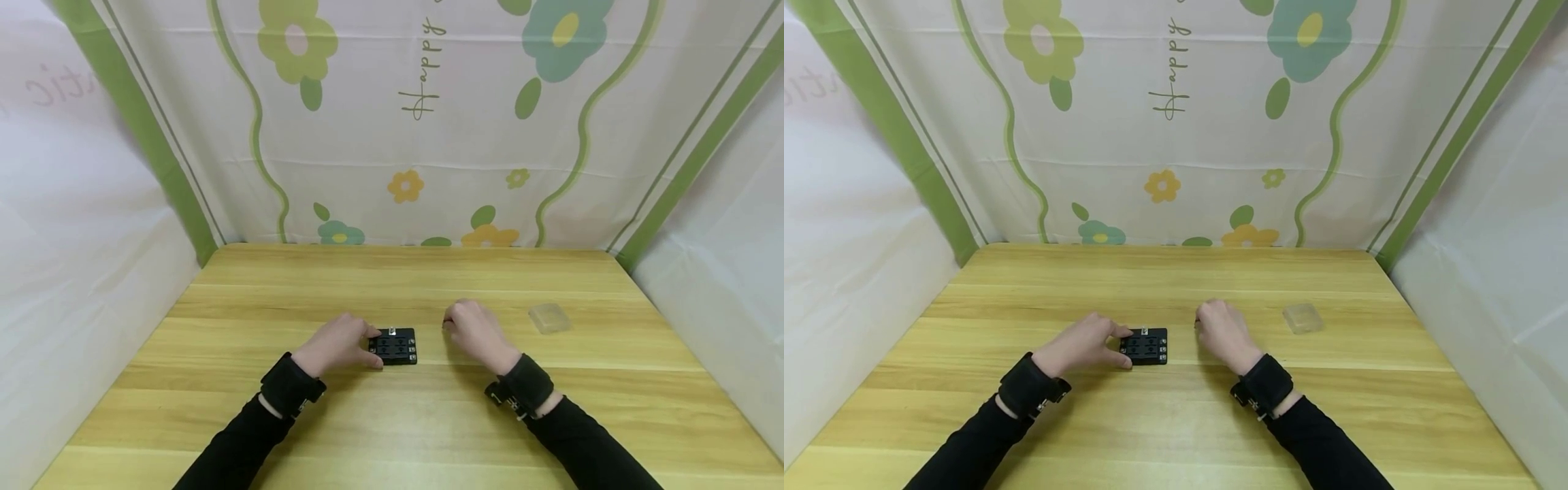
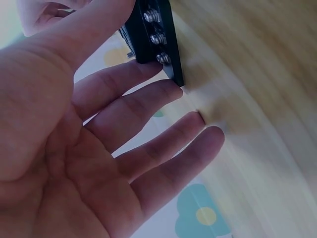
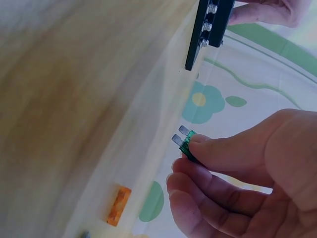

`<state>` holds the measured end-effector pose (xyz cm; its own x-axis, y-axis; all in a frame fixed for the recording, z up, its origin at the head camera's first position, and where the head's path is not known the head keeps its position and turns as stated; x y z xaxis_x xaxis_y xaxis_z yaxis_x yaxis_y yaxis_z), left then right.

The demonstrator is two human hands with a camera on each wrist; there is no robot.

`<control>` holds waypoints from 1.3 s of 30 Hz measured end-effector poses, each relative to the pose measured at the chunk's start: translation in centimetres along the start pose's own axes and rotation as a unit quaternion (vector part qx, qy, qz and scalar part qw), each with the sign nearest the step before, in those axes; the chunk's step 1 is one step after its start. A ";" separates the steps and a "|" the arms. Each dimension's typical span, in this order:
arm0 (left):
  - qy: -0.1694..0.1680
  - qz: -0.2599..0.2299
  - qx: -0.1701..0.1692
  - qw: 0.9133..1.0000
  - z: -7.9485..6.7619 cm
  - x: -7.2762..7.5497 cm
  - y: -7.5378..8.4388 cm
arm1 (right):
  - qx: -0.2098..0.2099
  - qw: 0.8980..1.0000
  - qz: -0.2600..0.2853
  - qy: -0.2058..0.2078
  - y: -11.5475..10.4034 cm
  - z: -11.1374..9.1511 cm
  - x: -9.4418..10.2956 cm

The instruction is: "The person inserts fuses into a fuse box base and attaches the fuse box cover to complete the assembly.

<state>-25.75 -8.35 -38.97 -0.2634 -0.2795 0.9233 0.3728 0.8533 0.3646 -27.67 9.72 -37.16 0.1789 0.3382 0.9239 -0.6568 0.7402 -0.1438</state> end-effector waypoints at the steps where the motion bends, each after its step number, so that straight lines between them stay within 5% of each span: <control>1: 0.002 0.001 -0.001 1.000 0.0 0.0 0.0 | 0.003 1.000 0.000 0.002 -0.1 0.0 0.0; 39: 0.004 0.017 0.004 1.000 -0.1 0.0 0.2 | 0.021 0.999 0.025 0.012 -2.5 1.4 0.6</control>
<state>-25.58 -8.21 -38.93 -0.2435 -0.2540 0.9361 0.3747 0.8655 0.3323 -26.95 7.27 -35.76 0.1614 0.3884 0.9072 -0.6956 0.6969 -0.1746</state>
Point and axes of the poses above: each hand's wrist, its own z-axis towards the middle knuckle, its own x-axis out of the back of the hand, y = z × x, the point moved 9 cm from there along z, towards the middle knuckle, and after that the axes turned 11 degrees about x, right-handed, at the moved point
